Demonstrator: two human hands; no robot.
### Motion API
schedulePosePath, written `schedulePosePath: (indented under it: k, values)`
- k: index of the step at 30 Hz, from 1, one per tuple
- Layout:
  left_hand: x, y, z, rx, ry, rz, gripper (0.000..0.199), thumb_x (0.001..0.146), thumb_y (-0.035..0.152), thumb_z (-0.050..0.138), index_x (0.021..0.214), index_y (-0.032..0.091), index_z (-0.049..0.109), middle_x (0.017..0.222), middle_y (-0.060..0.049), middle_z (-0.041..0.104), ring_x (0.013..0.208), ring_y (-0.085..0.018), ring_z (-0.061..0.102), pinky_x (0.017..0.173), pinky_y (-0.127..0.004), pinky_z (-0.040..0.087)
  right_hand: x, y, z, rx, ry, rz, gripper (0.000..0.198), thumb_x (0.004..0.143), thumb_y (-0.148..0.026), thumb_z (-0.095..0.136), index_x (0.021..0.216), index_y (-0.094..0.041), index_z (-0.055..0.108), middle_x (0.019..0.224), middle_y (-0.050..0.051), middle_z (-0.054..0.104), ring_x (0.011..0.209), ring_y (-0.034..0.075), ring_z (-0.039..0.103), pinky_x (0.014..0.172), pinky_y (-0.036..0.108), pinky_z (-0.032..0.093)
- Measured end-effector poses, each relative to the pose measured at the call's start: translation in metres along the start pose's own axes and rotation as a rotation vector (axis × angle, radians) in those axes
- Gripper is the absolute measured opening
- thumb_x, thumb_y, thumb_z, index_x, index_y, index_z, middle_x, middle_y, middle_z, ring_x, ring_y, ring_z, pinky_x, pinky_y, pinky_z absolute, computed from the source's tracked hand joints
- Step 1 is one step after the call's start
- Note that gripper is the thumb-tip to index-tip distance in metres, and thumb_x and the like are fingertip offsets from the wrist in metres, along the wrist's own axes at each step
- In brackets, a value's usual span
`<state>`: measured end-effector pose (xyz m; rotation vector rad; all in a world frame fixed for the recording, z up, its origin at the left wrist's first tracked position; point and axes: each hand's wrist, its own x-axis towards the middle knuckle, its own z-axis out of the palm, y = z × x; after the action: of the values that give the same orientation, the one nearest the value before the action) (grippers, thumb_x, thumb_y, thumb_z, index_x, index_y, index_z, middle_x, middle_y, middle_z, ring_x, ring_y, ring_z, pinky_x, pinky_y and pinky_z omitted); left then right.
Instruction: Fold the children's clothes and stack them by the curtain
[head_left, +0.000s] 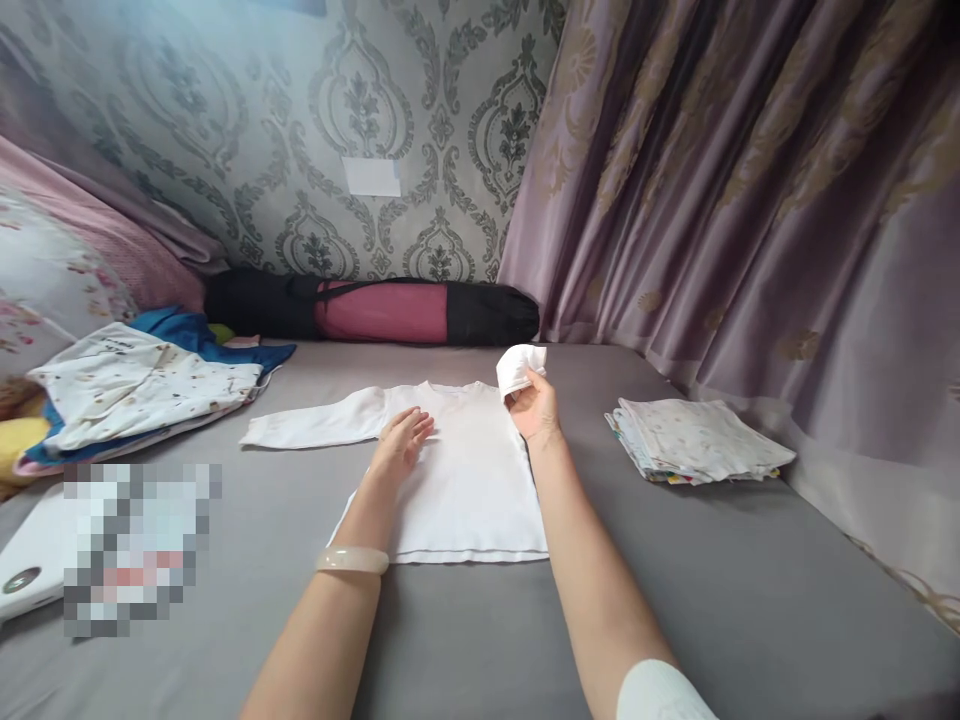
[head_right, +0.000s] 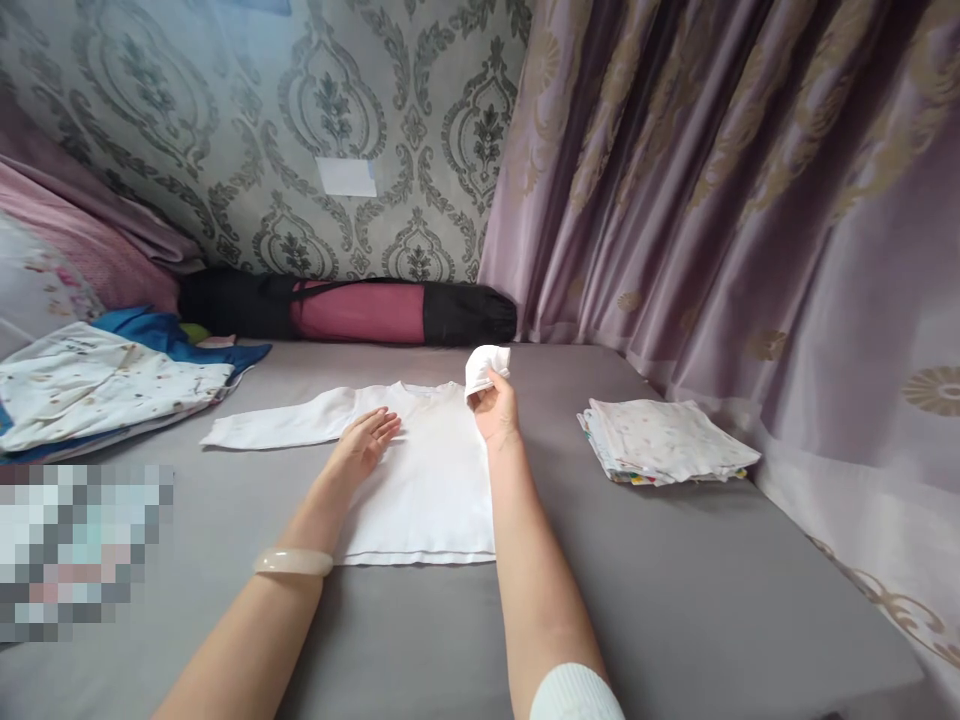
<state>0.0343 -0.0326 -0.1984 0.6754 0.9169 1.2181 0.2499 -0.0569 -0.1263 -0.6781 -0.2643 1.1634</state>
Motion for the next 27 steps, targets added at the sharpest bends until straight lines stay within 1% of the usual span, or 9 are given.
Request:
schedulePosePath:
  k: [5,10,13,16,18,21,23,25,27]
  values:
    - [-0.002,0.007,0.005,0.011,-0.017,-0.029,0.021,0.08,0.027,0.068,0.096,0.017,0.06,0.099,-0.009,0.067,0.081,-0.014,0.067,0.076,-0.027,0.055,0.007,0.035,0.006,-0.107,0.041,0.044,0.016,0.072,-0.018,0.067,0.088,-0.02,0.065,0.071,-0.003,0.07,0.059,0.01,0.064,0.048,0.017,0.049]
    - [-0.002,0.009,0.007,0.015,-0.04,-0.06,0.031,0.08,0.031,0.07,0.106,0.017,0.06,0.107,-0.009,0.065,0.086,-0.014,0.066,0.075,-0.025,0.054,0.01,0.072,0.012,-0.342,0.152,-0.034,0.021,0.068,-0.025,0.069,0.088,-0.02,0.067,0.065,-0.005,0.066,0.056,0.01,0.059,0.045,0.018,0.042]
    - [-0.002,0.01,0.008,0.056,-0.062,-0.053,0.044,0.082,0.038,0.068,0.121,0.019,0.055,0.113,-0.01,0.062,0.091,-0.014,0.065,0.079,-0.025,0.053,0.006,0.091,0.012,-0.61,0.12,-0.121,0.021,0.075,-0.034,0.063,0.09,-0.02,0.068,0.071,-0.004,0.068,0.065,0.012,0.061,0.056,0.019,0.046]
    - [-0.004,0.012,0.01,0.131,-0.069,-0.035,0.06,0.084,0.046,0.064,0.137,0.025,0.045,0.118,-0.01,0.06,0.094,-0.015,0.065,0.083,-0.027,0.053,0.001,0.104,0.01,-0.988,0.034,-0.201,0.029,0.082,-0.042,0.056,0.097,-0.021,0.069,0.081,-0.001,0.07,0.079,0.015,0.064,0.071,0.023,0.049]
    - [-0.006,0.013,0.012,0.182,-0.074,-0.028,0.064,0.085,0.051,0.061,0.141,0.029,0.04,0.12,-0.01,0.058,0.097,-0.016,0.065,0.086,-0.028,0.052,-0.004,0.109,0.01,-1.239,-0.036,-0.225,0.031,0.086,-0.044,0.052,0.101,-0.023,0.069,0.091,0.0,0.072,0.089,0.017,0.064,0.081,0.026,0.048]
    - [-0.008,0.014,0.015,0.203,-0.09,-0.015,0.066,0.085,0.054,0.06,0.143,0.03,0.04,0.12,-0.01,0.058,0.1,-0.016,0.064,0.089,-0.029,0.05,-0.011,0.111,0.012,-1.51,-0.122,-0.26,0.032,0.091,-0.042,0.048,0.113,-0.027,0.066,0.112,0.001,0.071,0.106,0.019,0.061,0.099,0.03,0.04]
    - [-0.008,0.014,0.015,0.192,-0.108,0.01,0.068,0.083,0.056,0.061,0.143,0.03,0.04,0.112,-0.008,0.06,0.097,-0.016,0.064,0.088,-0.029,0.05,-0.014,0.114,0.013,-1.624,-0.159,-0.276,0.034,0.094,-0.041,0.045,0.122,-0.029,0.062,0.126,0.0,0.065,0.117,0.018,0.057,0.108,0.033,0.031]
    - [-0.007,0.013,0.016,0.184,-0.124,0.032,0.071,0.081,0.057,0.063,0.143,0.03,0.041,0.102,-0.004,0.062,0.088,-0.015,0.065,0.085,-0.029,0.05,-0.017,0.116,0.013,-1.709,-0.198,-0.281,0.036,0.096,-0.04,0.042,0.127,-0.032,0.058,0.136,-0.001,0.058,0.126,0.017,0.05,0.113,0.036,0.022]
    - [-0.005,0.012,0.015,0.179,-0.122,0.043,0.069,0.081,0.056,0.063,0.142,0.03,0.042,0.1,-0.003,0.063,0.084,-0.015,0.064,0.082,-0.028,0.051,-0.02,0.118,0.012,-1.782,-0.253,-0.28,0.039,0.098,-0.041,0.037,0.131,-0.032,0.055,0.143,-0.001,0.052,0.134,0.017,0.042,0.116,0.04,0.017]
